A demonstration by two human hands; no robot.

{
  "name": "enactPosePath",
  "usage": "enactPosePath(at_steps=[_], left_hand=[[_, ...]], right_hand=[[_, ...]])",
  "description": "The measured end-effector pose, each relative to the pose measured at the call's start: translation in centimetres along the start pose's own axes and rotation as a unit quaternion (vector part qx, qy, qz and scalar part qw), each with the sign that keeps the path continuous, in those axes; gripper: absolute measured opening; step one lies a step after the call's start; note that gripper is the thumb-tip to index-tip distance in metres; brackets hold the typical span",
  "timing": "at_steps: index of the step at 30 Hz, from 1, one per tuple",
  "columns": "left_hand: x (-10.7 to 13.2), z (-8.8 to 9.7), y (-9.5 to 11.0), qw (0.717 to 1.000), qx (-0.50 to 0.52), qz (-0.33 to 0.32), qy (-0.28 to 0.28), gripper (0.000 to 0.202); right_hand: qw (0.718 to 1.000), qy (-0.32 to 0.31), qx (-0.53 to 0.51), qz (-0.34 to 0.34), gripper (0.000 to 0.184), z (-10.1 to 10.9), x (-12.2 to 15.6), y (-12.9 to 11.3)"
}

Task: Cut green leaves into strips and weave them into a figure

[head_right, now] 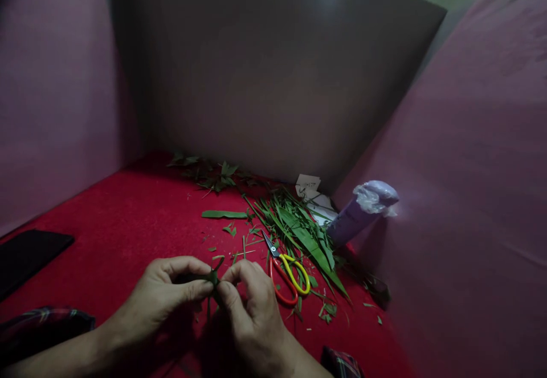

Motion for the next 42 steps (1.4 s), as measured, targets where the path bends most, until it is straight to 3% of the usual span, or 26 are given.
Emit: enactPosePath(at_steps=[6, 18, 21, 34, 42], left_hand=[[-0.4, 0.0, -0.5, 0.998, 0.033, 0.047, -0.008, 0.016], [-1.4, 0.7, -1.7, 0.996, -0.002, 0.068, -0.049, 0.033], [-1.6, 0.9, -1.7, 0.994, -0.037, 0.065, -0.078, 0.034], [-1.4, 0.5, -1.9, 0.992, 0.011, 0.068, -0.107, 0.035], [-1.2, 0.4, -1.7, 0.995, -0.028, 0.048, -0.082, 0.034]], right_hand=[[0.988, -0.050, -0.104, -0.106, 0.021, -0.5, 0.3, 1.4], [0.965, -0.047, -0.156, -0.206, 0.027, -1.1, 0.6, 2.1], [0.959, -0.050, -0.187, -0.208, 0.026, -1.2, 0.7, 2.3], [0.957, -0.066, -0.211, -0.187, 0.024, -1.2, 0.9, 2.6], [0.971, -0.061, -0.176, -0.152, 0.024, -1.1, 0.8, 2.0]])
Point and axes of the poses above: each hand's wrist, its own x-axis away from the middle knuckle, its own z-axis out of the back of the hand, y = z × x, the point moved 1 cm from there along -x, towards the middle knuckle, and after that the axes turned 3 degrees about y, right-handed, at the moved point
